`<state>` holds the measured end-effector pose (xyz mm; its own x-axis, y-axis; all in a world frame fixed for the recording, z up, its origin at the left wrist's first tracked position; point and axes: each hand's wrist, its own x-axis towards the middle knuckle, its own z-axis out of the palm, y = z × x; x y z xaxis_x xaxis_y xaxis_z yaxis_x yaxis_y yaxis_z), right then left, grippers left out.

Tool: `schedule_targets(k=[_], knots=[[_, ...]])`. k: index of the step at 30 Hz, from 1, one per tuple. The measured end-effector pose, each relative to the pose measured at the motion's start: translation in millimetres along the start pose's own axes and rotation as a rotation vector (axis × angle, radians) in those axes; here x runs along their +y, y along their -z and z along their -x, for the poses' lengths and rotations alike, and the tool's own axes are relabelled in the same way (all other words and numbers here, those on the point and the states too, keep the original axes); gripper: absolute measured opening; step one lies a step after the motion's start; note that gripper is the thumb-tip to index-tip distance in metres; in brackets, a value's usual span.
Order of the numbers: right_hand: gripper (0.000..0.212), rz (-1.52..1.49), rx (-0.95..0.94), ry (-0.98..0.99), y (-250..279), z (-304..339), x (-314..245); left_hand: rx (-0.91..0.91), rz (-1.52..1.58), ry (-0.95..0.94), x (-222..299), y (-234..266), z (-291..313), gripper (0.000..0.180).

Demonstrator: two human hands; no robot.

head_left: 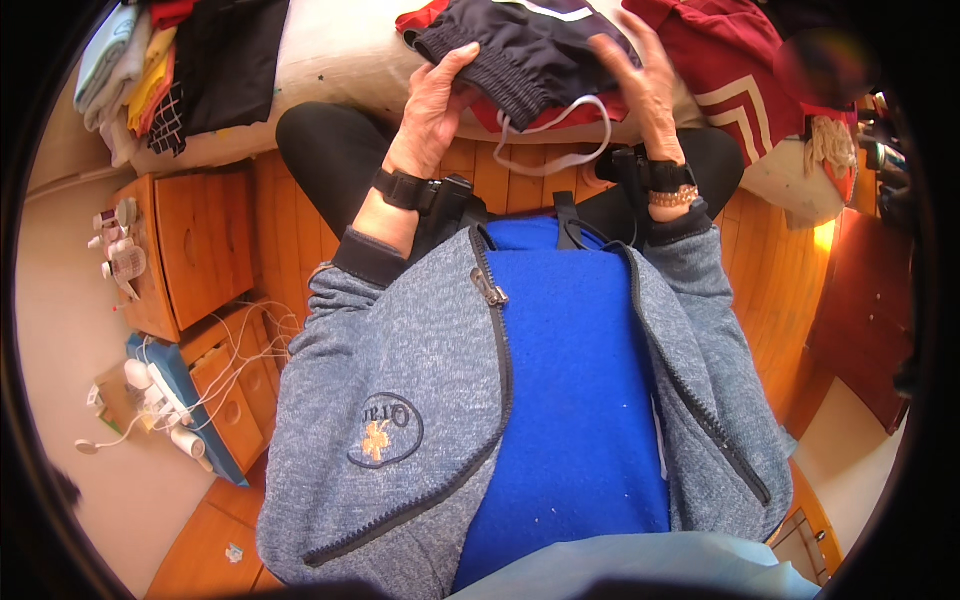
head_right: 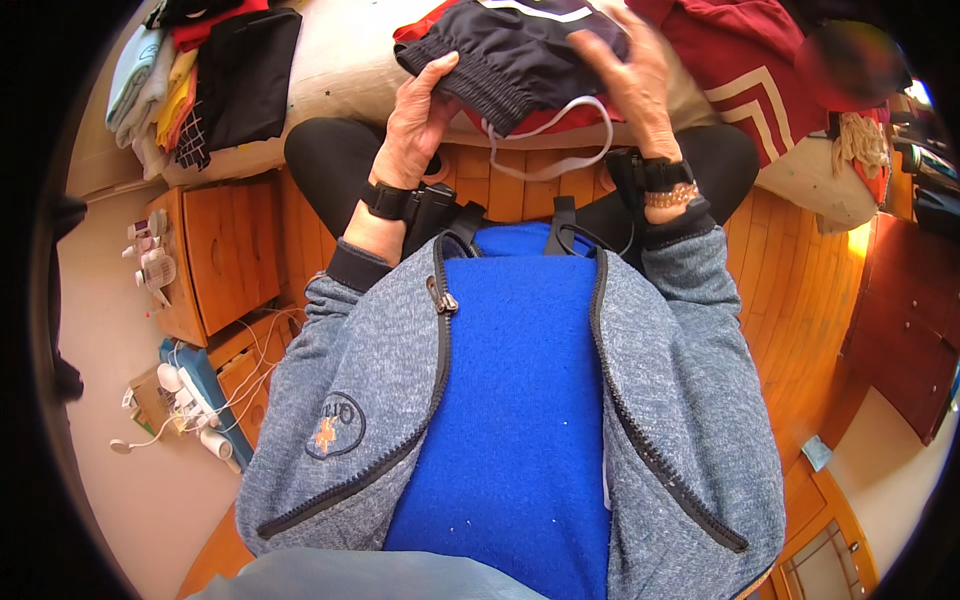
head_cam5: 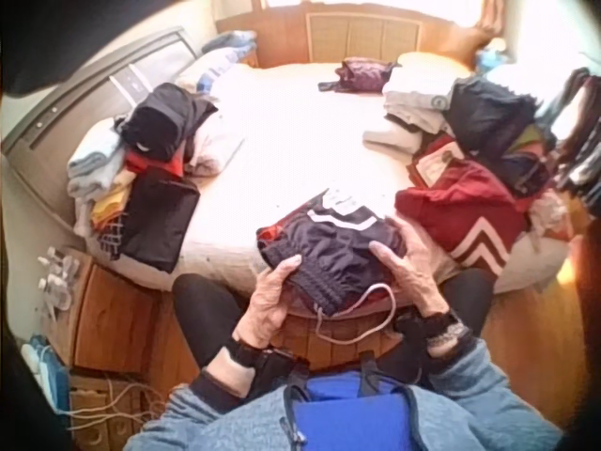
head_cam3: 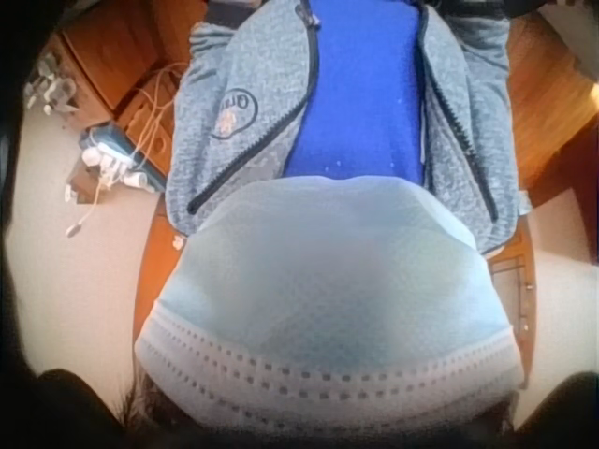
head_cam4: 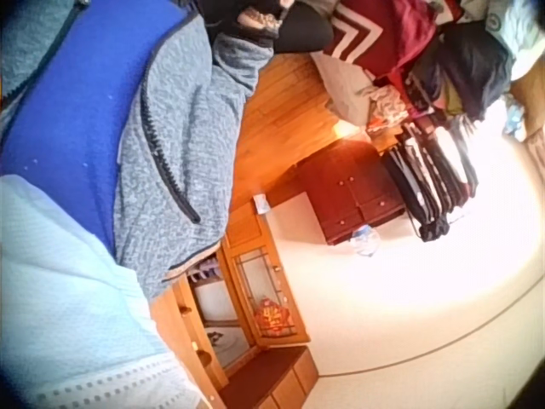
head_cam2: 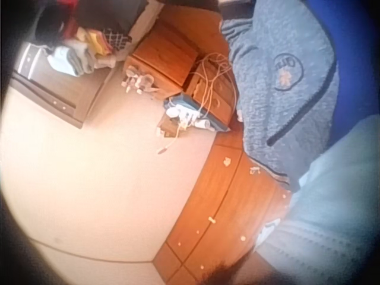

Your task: The person sits on the floor and folds several garments one by one, including black pants, a red and black short, a red t-shirt, and a blue t-shirt. Each item is smoothed, folded into a compact rectangle, and placed on a growing stack on the mattress.

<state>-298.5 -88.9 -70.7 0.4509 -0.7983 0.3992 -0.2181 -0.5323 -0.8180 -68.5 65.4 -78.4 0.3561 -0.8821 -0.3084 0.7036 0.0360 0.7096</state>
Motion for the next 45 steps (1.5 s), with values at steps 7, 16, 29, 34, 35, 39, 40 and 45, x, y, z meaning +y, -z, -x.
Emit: schedule_targets(k=[7,16,29,34,35,39,40,45], knots=[[0.082,-0.107,-0.368,0.028,-51,29,-63,-0.205,-0.287,-0.119,-11,-45,23,0.031],[0.043,-0.676,-0.553,-0.328,20,38,-77,-0.103,-0.628,-0.596,7,-37,23,0.044],[0.042,-1.035,-0.624,-0.641,45,38,-96,-0.429,-0.731,-0.616,37,-37,46,0.032],[0.051,-0.728,-0.582,-0.611,38,42,-104,-0.604,-0.807,-0.545,44,-43,67,0.030],[0.053,-0.769,-0.588,-0.600,35,43,-107,-0.535,-0.807,-0.518,43,-45,69,0.026],[0.062,-0.728,-0.650,-0.478,33,43,-124,-0.252,-0.720,-0.692,36,-56,73,0.020],[0.062,-0.687,-0.672,-0.465,34,43,-129,-0.232,-0.754,-0.697,34,-59,74,0.020],[0.062,-0.198,-0.536,0.051,28,46,-145,-0.145,-0.825,-0.860,20,-83,81,0.017]])
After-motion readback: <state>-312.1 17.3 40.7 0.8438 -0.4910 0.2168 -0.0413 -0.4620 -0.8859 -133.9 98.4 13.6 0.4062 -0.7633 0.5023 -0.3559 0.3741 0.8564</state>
